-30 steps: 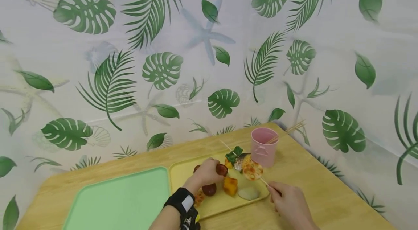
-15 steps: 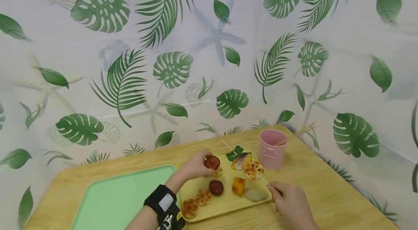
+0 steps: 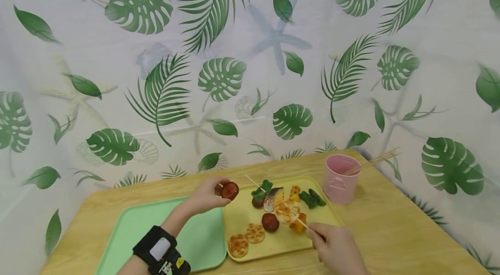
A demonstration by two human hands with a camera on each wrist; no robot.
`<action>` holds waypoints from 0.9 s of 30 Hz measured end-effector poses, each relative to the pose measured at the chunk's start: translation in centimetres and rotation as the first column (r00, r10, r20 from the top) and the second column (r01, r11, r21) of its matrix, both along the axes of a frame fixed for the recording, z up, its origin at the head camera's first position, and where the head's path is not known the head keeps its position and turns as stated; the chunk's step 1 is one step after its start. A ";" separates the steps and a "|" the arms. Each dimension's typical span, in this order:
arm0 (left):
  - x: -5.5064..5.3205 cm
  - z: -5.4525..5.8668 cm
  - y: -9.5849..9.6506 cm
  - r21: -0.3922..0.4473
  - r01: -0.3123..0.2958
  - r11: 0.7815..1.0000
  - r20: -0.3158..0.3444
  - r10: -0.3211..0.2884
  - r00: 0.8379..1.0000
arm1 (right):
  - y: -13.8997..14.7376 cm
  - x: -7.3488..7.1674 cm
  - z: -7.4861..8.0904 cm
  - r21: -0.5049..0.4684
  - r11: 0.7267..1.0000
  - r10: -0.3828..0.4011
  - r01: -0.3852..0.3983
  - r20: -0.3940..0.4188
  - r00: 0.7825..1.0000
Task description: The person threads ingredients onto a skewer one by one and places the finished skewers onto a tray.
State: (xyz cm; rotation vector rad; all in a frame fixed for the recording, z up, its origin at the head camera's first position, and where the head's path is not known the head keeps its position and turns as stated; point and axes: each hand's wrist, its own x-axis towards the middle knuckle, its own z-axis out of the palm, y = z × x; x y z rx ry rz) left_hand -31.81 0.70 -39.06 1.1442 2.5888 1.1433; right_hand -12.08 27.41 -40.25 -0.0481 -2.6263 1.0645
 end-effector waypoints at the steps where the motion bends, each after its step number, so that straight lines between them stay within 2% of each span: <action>1: 0.0 0.0 -0.5 0.005 -0.002 1.000 -0.004 0.002 1.000 | -0.2 0.1 0.0 -0.011 1.000 0.020 -0.020 0.008 1.000; 7: 0.0 0.0 -2.7 0.030 -0.007 1.000 0.034 0.006 0.999 | -1.3 0.5 0.3 -0.041 0.987 0.154 -0.153 0.024 0.988; 13: -0.1 0.2 -4.2 0.035 -0.019 0.999 0.074 0.016 0.997 | -1.8 0.2 0.5 0.005 0.963 0.270 -0.270 -0.026 0.963; 17: 0.0 0.5 -4.7 0.008 -0.026 1.000 0.043 0.025 0.999 | -2.1 -0.2 0.5 0.054 0.950 0.312 -0.309 -0.049 0.949; 20: 0.2 0.8 -4.8 -0.009 -0.023 1.000 0.015 0.023 1.000 | -2.2 -0.5 0.5 0.072 0.947 0.315 -0.312 -0.047 0.948; 27: 0.3 0.9 -4.9 -0.030 0.024 0.999 -0.061 -0.025 0.998 | -2.6 -0.8 0.4 0.111 0.944 0.322 -0.312 -0.084 0.943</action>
